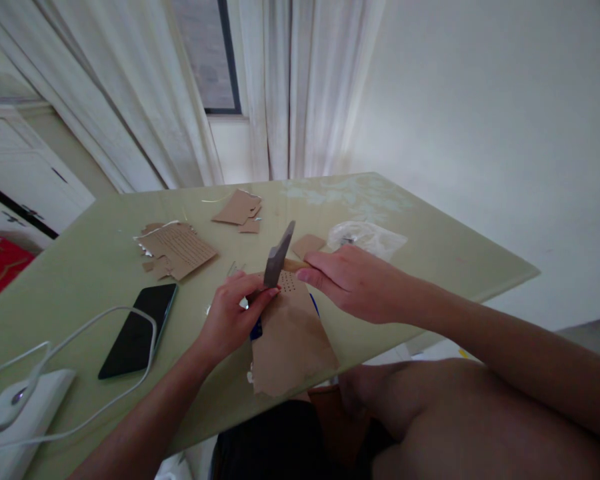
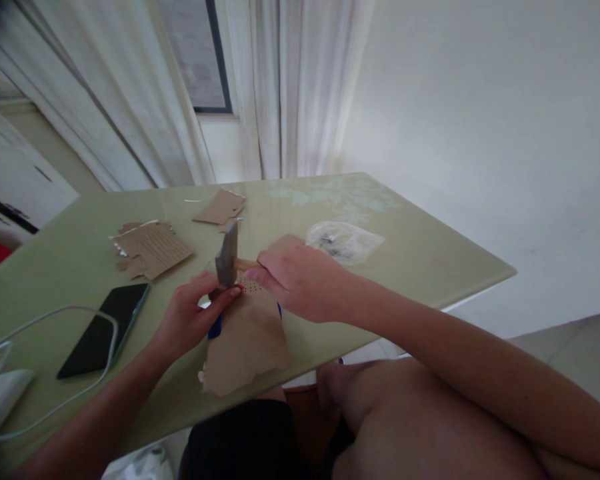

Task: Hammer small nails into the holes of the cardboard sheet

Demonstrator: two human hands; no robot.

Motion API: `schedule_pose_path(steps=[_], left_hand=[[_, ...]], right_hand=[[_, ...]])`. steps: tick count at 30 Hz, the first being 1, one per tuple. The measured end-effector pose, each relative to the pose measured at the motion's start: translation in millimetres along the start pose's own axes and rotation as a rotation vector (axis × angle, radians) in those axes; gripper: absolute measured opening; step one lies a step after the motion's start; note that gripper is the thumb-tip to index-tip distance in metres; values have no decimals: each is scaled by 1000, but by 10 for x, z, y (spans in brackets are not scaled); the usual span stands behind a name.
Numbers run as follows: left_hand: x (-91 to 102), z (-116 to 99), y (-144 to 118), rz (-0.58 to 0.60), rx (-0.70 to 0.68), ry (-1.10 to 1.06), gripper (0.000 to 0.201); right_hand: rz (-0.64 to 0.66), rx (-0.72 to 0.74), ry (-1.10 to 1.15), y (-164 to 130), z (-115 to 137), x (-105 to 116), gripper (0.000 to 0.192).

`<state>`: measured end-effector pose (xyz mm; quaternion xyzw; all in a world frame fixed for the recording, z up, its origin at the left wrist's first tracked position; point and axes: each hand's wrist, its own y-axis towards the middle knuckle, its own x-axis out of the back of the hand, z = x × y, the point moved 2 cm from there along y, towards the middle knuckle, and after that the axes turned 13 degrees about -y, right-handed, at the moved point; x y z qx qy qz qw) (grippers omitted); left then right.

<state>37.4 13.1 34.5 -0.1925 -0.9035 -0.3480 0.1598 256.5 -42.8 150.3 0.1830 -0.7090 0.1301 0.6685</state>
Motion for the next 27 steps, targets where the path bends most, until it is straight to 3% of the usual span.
schedule_pose_path(steps=[3,8,13,21,24,27], left_hand=[[-3,-21,13,34,1,1,20],[2,20,-14,-13,-26,-12,17],[0,41,-29,53,-14,-35,15],[14,45,-73,38,98,-97,16],[30,26,-90,74,124,-75,24],[37,16,-91,87,126,-60,20]], right_hand=[[18,23,-34,1,-2,-47,43],[-81,-1,54,19,-13,-47,43],[30,34,0,27,-2,-128,44],[-123,-49,133,1,-46,-7,38],[-84,-51,94,9,-48,-54,39],[40,16,5,32,-26,-181,43]])
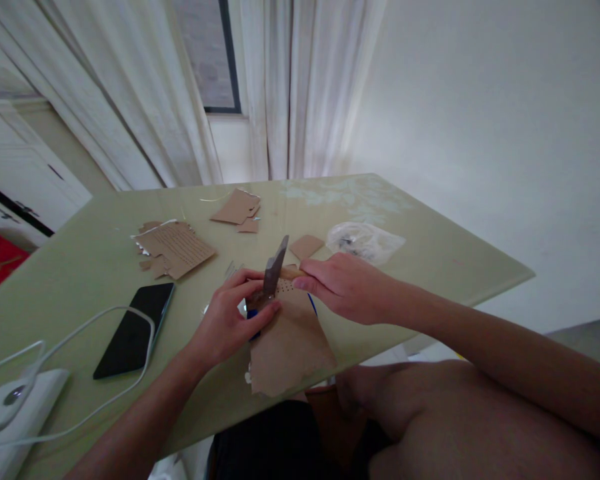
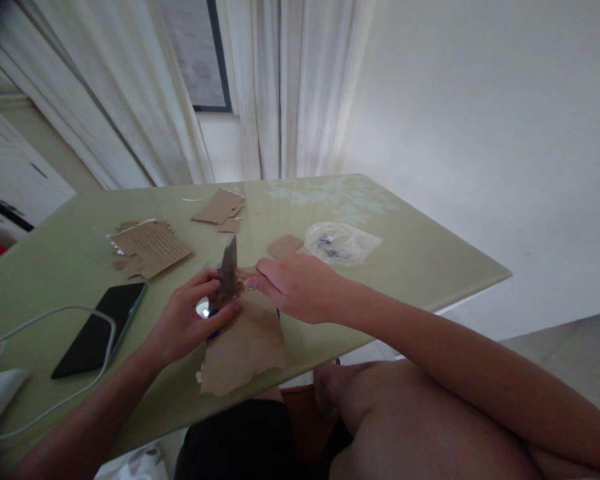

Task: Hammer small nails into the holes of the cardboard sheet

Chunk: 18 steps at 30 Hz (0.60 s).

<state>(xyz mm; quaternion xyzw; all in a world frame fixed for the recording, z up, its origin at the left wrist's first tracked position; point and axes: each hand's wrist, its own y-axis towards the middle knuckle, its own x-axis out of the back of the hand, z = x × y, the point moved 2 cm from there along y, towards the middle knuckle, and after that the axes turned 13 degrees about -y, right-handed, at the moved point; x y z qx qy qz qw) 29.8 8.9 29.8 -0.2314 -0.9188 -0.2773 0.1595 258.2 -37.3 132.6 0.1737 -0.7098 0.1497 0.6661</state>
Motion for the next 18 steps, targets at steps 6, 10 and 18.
schedule_pose_path(steps=[6,10,18], left_hand=[[-6,-1,4,-25,-21,35,23],[-13,14,-6,-51,-23,48,32],[-24,62,-17,-58,12,47,45]], right_hand=[[6,-1,-20,36,6,-59,50],[58,-32,-32,58,-9,-110,49],[10,-48,-9,62,-71,-217,49]])
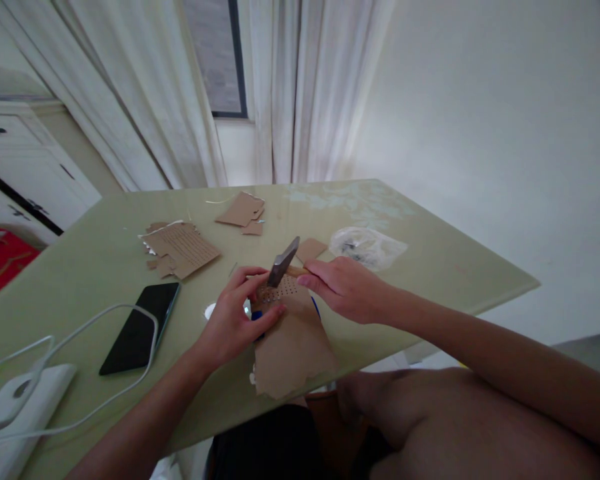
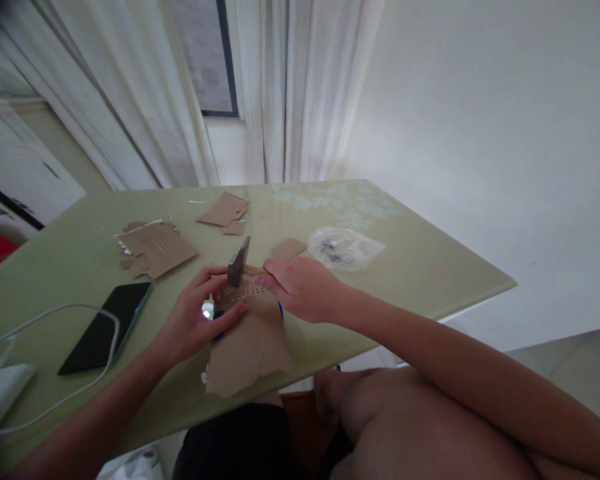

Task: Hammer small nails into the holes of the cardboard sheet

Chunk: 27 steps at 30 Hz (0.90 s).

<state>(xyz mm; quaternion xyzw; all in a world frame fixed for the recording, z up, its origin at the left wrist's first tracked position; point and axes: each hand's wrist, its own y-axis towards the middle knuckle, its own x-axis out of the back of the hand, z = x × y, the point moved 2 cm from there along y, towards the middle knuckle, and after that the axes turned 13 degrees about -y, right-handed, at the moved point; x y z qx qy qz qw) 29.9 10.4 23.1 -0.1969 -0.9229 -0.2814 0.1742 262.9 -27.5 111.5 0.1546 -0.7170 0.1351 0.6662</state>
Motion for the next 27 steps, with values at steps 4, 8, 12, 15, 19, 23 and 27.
schedule_pose_path(steps=[4,8,12,15,19,23,27], left_hand=[[-16,-8,-15,-8,-13,-25,51],[123,112,44,-136,50,-98,47],[432,436,167,-365,261,148,42],[529,685,235,-285,367,473,40],[450,905,255,-208,408,545,36],[400,1010,251,-145,449,620,32],[475,1041,232,-113,451,708,32]], right_hand=[[51,55,-8,-18,0,-27,45],[7,9,116,-17,-50,-27,41],[-40,-75,370,5,-168,-84,42],[-46,-115,498,14,-236,-158,41],[-54,-113,552,4,-258,-191,41],[-47,-82,526,-11,-246,-173,41],[-42,-76,507,-8,-253,-185,42]])
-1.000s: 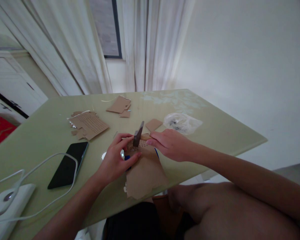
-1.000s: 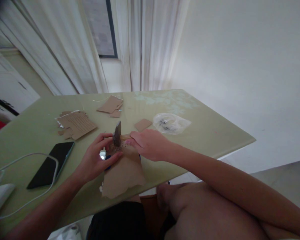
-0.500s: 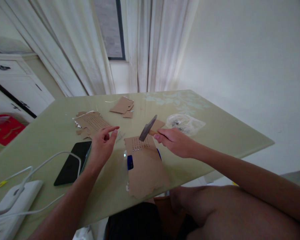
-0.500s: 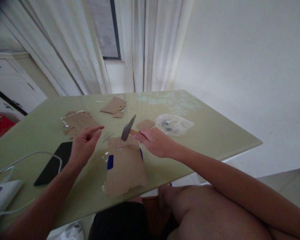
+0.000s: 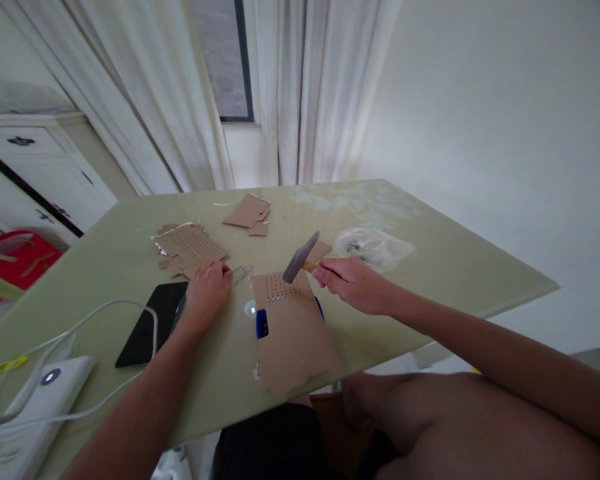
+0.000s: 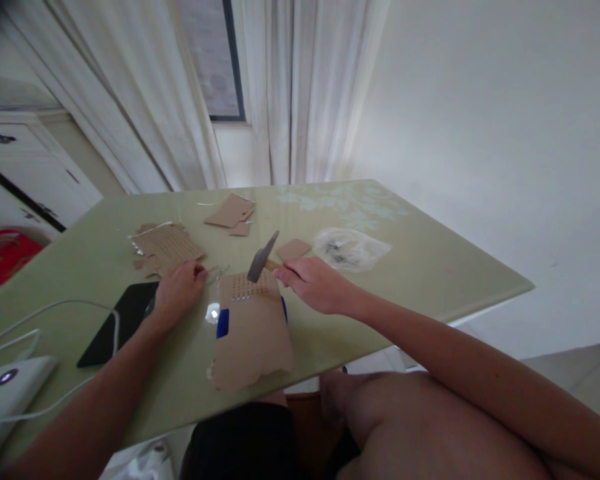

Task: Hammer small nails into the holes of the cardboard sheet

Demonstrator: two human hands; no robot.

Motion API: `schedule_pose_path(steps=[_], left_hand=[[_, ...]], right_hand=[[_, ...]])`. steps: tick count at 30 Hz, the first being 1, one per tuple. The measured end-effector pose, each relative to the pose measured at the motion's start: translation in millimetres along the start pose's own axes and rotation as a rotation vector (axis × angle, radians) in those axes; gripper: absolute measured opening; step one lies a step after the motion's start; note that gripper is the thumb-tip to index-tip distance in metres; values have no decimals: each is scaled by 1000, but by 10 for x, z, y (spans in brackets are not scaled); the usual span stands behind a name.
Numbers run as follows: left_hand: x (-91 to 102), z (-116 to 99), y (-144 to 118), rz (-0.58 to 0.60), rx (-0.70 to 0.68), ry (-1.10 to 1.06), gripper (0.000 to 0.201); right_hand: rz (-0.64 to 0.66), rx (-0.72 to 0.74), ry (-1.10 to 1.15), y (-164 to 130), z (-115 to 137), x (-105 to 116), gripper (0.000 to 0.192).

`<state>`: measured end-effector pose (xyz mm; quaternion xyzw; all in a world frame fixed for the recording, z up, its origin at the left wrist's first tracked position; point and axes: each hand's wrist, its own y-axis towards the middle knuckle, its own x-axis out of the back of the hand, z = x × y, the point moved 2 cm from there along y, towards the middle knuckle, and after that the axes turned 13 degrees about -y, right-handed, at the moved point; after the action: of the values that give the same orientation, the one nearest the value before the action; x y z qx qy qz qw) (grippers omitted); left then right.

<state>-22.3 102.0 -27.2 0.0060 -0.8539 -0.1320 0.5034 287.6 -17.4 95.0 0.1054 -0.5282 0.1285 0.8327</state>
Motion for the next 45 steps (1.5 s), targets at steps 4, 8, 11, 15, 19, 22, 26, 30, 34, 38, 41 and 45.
schedule_pose_path(steps=[4,8,11,15,19,22,26,30,34,38,41,45], left_hand=[[28,40,-9,-8,-5,59,33],[-20,17,-16,6,-35,48,33],[-52,-1,-12,14,-47,24,32],[-52,5,4,-5,-25,-16,29],[-60,27,25,-32,-8,-56,29],[-79,42,40,-52,-3,-89,33],[-83,52,77,-69,15,-130,31],[-85,40,148,-60,38,-190,25],[-80,1,195,-108,58,-268,21],[-23,-94,159,-200,53,-399,28],[22,-265,69,-205,-24,-544,40],[89,-551,-122,-111,-164,-732,42]], right_hand=[[-7,-19,20,11,-19,-16,42],[-19,-50,74,15,-18,-18,43],[-23,-60,94,15,-17,-19,43],[-22,-55,96,15,-24,-26,43],[-27,-46,91,22,-14,-25,43],[-32,-43,95,33,8,-20,42],[-31,-47,90,52,39,-20,43],[-30,-53,115,56,68,-20,43],[-21,-42,145,20,74,-6,42],[-24,-46,174,-40,36,-3,42],[-20,-53,194,-71,-5,-19,41],[-16,-68,176,-88,-68,-53,41]])
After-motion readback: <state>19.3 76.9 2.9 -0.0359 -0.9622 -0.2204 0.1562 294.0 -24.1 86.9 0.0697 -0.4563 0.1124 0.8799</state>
